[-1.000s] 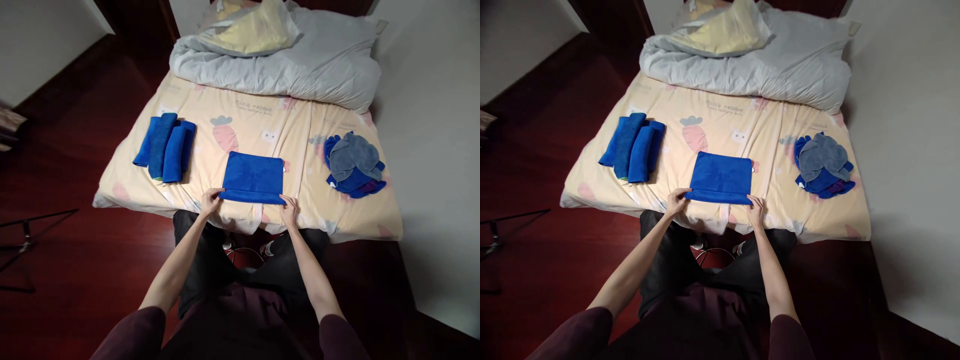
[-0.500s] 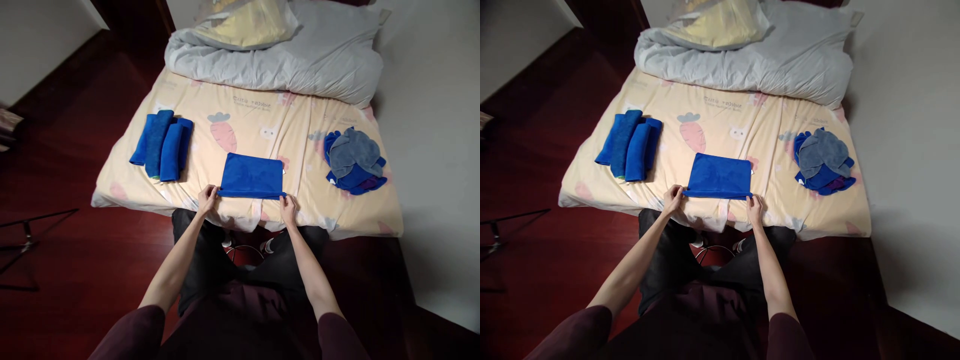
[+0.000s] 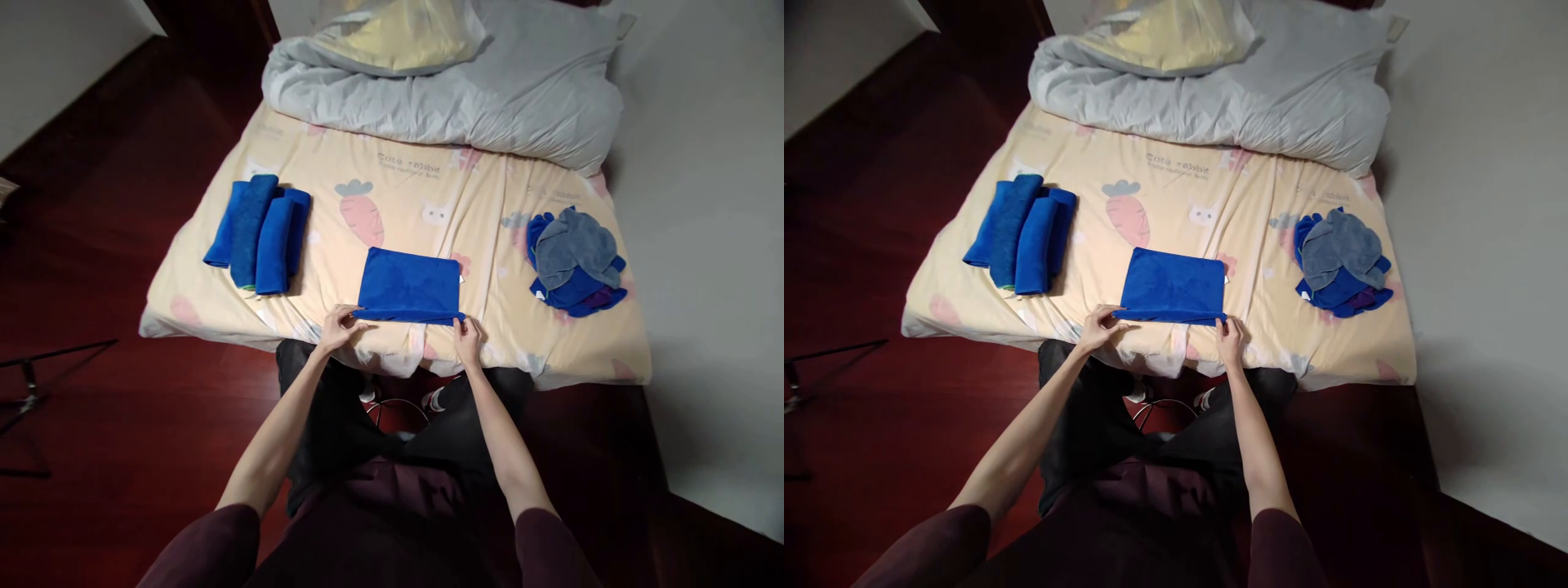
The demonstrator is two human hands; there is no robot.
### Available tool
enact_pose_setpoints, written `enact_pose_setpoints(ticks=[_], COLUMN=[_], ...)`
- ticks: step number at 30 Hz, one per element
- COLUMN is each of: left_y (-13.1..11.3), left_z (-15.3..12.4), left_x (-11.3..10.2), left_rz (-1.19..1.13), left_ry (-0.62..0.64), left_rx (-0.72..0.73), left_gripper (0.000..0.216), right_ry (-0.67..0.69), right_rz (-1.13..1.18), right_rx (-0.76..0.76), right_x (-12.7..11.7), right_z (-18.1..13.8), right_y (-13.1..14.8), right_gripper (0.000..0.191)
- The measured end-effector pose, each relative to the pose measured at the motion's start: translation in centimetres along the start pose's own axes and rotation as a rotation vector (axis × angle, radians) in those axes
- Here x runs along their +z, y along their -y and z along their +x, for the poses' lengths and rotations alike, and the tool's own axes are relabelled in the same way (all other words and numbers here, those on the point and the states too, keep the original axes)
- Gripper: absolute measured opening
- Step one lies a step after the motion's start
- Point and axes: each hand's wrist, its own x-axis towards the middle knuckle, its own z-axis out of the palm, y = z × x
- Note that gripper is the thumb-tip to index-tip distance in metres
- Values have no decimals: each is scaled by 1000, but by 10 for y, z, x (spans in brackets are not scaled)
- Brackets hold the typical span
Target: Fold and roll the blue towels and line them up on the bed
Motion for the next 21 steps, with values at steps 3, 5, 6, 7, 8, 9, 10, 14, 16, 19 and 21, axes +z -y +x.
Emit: enact_pose_setpoints(ticks=[3,5,6,7,8,9,10,14,16,19,21], left_y=[3,5,5,6,6,6,6,4,3,2,1], left_z=[1,1,1,1,1,1,1,1,1,1,1], left_x=[9,13,14,15,15,15,14,14,13,14,16], left_rz=[31,15,0,-15,-27,-32,-30,26,58,83,71], left_ry=[-114,-162,-173,-178,-184,-189,-194,-224,-235,-252,-257], left_rx=[-65,-131,-162,-189,-211,-225,-232,-196,-164,-144,-167], left_gripper=[35,36,36,35,35,34,34,32,31,30,31], right_ry=[3,-2,-6,-9,-12,-14,-17,-28,-31,-37,-41], right_rz=[30,42,43,41,36,29,22,14,19,21,31], right_rx=[8,25,33,39,42,43,42,24,15,11,17], right_x=[0,1,2,2,2,3,3,4,5,6,7], right_z=[-1,-2,-3,-3,-4,-5,-5,-5,-5,-6,-6], right_y=[-1,-2,-3,-4,-5,-5,-6,-7,-7,-7,-8], right_gripper=[42,42,42,42,42,42,42,42,42,41,41])
